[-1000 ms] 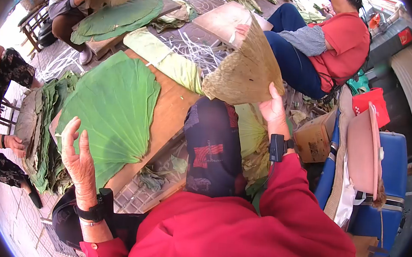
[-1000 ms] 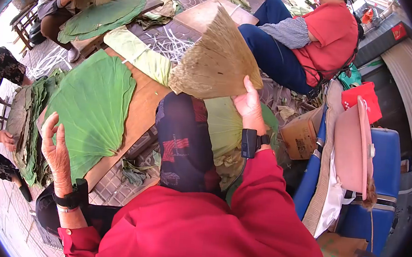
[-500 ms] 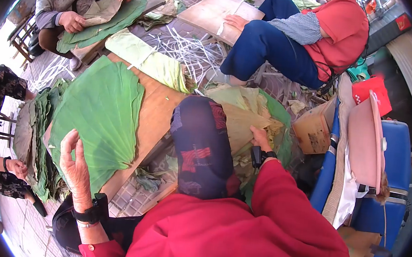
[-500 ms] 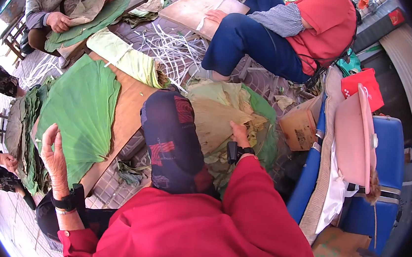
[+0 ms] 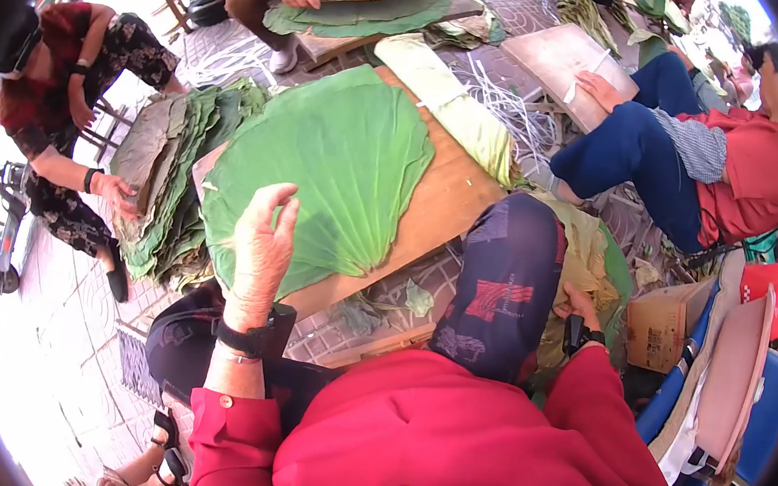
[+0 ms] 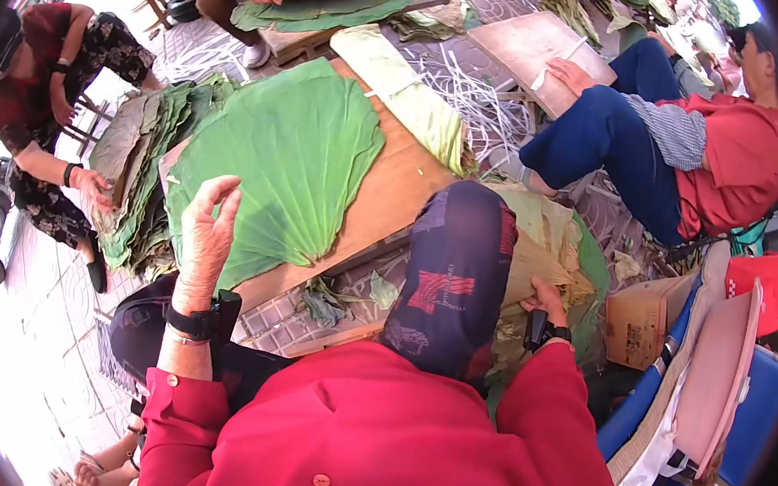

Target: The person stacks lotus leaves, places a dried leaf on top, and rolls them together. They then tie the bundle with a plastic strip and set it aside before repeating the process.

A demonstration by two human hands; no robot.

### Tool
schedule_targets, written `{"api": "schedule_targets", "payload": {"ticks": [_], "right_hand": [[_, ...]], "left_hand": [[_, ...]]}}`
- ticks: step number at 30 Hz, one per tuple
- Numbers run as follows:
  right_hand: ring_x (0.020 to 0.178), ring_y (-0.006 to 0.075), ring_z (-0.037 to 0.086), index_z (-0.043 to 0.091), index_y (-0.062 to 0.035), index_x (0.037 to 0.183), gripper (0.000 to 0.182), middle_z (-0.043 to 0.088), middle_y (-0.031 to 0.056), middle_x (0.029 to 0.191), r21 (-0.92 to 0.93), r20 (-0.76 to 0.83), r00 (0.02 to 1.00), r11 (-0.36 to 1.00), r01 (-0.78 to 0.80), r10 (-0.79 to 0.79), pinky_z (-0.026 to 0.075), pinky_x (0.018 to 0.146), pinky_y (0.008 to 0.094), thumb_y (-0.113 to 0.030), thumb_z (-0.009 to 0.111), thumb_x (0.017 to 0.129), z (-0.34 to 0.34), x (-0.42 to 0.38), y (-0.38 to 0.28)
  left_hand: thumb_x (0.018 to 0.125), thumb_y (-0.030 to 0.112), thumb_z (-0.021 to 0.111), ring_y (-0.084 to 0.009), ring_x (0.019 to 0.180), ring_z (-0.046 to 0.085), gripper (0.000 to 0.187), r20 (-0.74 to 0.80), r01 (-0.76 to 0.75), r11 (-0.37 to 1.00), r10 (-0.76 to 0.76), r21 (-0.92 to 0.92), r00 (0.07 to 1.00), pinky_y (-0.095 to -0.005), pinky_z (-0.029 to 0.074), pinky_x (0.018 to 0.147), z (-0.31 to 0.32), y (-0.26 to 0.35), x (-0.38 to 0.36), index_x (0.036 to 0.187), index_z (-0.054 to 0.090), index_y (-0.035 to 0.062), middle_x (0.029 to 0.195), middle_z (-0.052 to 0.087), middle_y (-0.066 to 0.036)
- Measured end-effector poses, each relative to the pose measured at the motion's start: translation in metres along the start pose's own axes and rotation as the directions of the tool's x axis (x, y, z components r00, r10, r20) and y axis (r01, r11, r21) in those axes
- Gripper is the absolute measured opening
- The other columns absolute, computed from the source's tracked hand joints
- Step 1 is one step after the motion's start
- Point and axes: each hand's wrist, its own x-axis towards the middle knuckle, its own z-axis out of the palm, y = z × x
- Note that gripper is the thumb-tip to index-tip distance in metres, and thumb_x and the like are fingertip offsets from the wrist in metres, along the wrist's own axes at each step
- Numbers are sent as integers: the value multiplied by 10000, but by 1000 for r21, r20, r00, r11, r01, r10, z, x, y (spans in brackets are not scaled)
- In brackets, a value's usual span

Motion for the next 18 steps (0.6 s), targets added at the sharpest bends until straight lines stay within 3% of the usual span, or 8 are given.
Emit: {"api": "schedule_targets", "payload": {"ticks": [3,5,6,8,12,15,16,18], "right_hand": [[733,276,667,521,-18,1097,406,643,134,947,-320,-46,998,946,-46,32,549,637,411,-306,645,839,4,-43,-38],[594,262,654,563,11,958,366,638,148,753,-761,-66,997,648,-28,-34,548,533,363,-330,632,845,16,-73,-72],[538,231,631,588,6,809,324,608,127,627,-801,-25,978,590,103,-205,518,479,336,-313,617,853,27,-97,-87],[538,190,609,588,24,738,329,611,110,639,-825,64,919,498,268,-389,491,492,310,-284,616,851,46,-128,-127],[661,119,597,621,19,888,222,636,72,732,-574,309,443,206,792,-842,481,623,264,-198,580,874,132,-217,-186],[739,101,613,598,-13,982,167,650,63,799,-418,519,273,38,908,-810,490,697,251,-129,606,862,214,-294,-197],[763,149,643,592,-16,1001,192,664,83,832,-329,615,170,-55,943,-770,503,708,273,-145,609,859,235,-303,-193],[936,285,621,572,-31,1072,284,628,163,997,-311,805,158,-179,933,-572,488,818,345,-176,614,832,273,-325,-187]], "left_hand": [[787,77,654,-299,980,579,270,198,6,996,-23,87,980,-371,455,856,-4,0,-7,1041,581,26,1010,611,-145],[765,91,674,-302,1030,556,340,295,-71,985,22,156,955,-376,439,888,-3,5,-16,1084,570,36,1073,595,-142],[743,105,695,-305,1081,533,411,404,-163,964,66,210,912,-382,422,920,-2,8,-21,1126,559,46,1135,579,-138],[682,134,735,-340,1190,441,554,501,-244,938,93,245,860,-421,374,977,7,6,-34,1184,517,44,1278,483,-163],[687,133,686,-325,1140,475,508,505,-445,805,215,393,836,-422,391,934,32,-1,-54,1158,522,39,1225,502,-187],[716,93,606,-308,1075,501,375,501,-460,772,214,439,838,-399,410,891,40,-3,-51,1081,540,38,1163,520,-187],[734,67,544,-281,1009,526,247,438,-469,779,280,417,854,-388,421,850,43,-7,-51,980,551,51,1089,546,-152],[762,84,551,-287,1018,528,218,483,-403,833,194,378,854,-396,416,861,37,-7,-44,975,559,37,1081,557,-142]]}}
